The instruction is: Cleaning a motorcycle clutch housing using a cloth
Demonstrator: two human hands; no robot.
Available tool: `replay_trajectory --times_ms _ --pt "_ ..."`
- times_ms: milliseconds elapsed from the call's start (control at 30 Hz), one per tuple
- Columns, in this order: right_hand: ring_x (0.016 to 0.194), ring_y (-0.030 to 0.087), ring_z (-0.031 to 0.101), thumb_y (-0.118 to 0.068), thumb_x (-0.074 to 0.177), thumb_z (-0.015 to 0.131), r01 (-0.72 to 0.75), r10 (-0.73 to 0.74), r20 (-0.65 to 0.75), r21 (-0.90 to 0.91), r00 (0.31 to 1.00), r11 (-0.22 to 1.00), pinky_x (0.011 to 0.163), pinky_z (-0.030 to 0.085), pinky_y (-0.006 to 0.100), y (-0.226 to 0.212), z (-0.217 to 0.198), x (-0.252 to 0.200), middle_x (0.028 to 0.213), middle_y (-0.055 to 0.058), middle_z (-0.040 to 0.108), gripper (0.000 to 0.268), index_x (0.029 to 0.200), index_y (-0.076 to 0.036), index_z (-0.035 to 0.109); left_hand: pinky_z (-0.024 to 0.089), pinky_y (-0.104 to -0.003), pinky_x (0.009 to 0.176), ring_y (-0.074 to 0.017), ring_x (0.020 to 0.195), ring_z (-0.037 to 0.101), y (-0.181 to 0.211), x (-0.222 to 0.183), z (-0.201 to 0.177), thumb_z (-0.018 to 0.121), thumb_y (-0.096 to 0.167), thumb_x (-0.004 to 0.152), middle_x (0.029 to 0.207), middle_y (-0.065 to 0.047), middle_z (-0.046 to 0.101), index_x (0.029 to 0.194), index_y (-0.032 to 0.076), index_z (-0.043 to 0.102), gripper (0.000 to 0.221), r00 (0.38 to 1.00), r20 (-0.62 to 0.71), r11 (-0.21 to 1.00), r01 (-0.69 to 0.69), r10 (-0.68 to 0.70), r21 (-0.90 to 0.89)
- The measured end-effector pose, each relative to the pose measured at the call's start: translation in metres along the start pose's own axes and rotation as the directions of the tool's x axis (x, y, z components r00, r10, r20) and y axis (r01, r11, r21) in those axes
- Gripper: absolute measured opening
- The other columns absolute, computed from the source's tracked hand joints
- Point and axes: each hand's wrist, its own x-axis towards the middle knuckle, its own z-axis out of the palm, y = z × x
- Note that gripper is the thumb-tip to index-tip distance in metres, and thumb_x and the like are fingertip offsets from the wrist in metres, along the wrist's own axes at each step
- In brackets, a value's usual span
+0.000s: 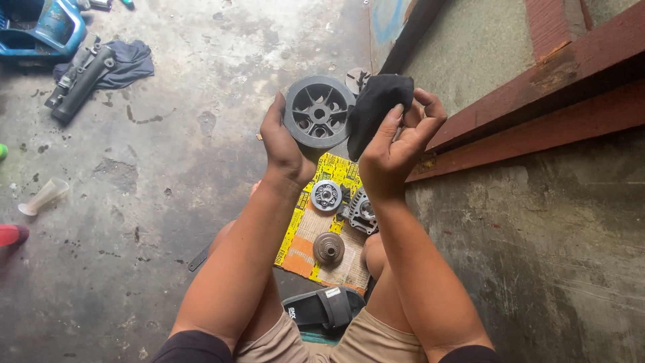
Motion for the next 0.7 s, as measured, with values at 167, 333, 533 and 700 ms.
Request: replay_trajectory --times_ms 167,333,533,700 --pt "0.111 0.023 0.068 -0.013 0.112 0.038 0.001 -0.002 -0.057 -0.018 0.998 1.0 0.097 0.059 0.035 0.007 -0.005 0.004 0.117 0.015 0.063 0.029 0.14 -0.019 0.03 0.06 -0.057 0.091 -0.0376 0.101 0.071 0.006 -0.006 0.008 0.046 0.054 0.096 0.107 -0.016 0.072 0.117 0.009 0.072 0.057 0.999 -0.043 0.999 0.028 -0.027 0.037" --pt "0.11 0.023 0.067 -0.012 0.111 0.037 -0.017 0.016 -0.044 -0.031 0.999 0.999 0.095 0.058 0.034 0.007 -0.001 0.005 0.117 0.014 0.062 0.029 0.139 -0.018 0.029 0.06 -0.057 0.09 -0.0359 0.1 0.071 0.002 -0.005 0.008 0.047 0.058 0.095 0.107 -0.015 0.072 0.117 0.012 0.072 0.057 0.998 -0.041 0.997 0.049 -0.047 0.057" --pt "0.1 0.036 0.071 -0.008 0.11 0.031 -0.083 0.068 0.272 0.044 0.96 0.996 0.082 0.061 0.046 -0.001 0.002 0.007 0.108 0.025 0.067 0.029 0.137 -0.016 0.028 0.06 -0.056 0.092 -0.034 0.103 0.069 -0.003 -0.003 0.009 0.042 0.063 0.096 0.111 -0.014 0.072 0.122 0.012 0.07 0.063 0.997 -0.001 0.979 0.072 -0.073 0.19" --pt "0.125 0.025 0.061 -0.015 0.105 0.035 -0.058 0.093 0.466 -0.089 0.88 0.994 0.107 0.033 0.048 0.008 -0.005 0.005 0.126 0.01 0.072 0.039 0.144 -0.015 0.034 0.057 -0.052 0.099 -0.0326 0.113 0.069 -0.014 0.005 -0.003 0.042 0.059 0.101 0.121 -0.016 0.071 0.126 0.011 0.069 0.061 0.99 0.138 0.959 -0.036 -0.004 0.282"
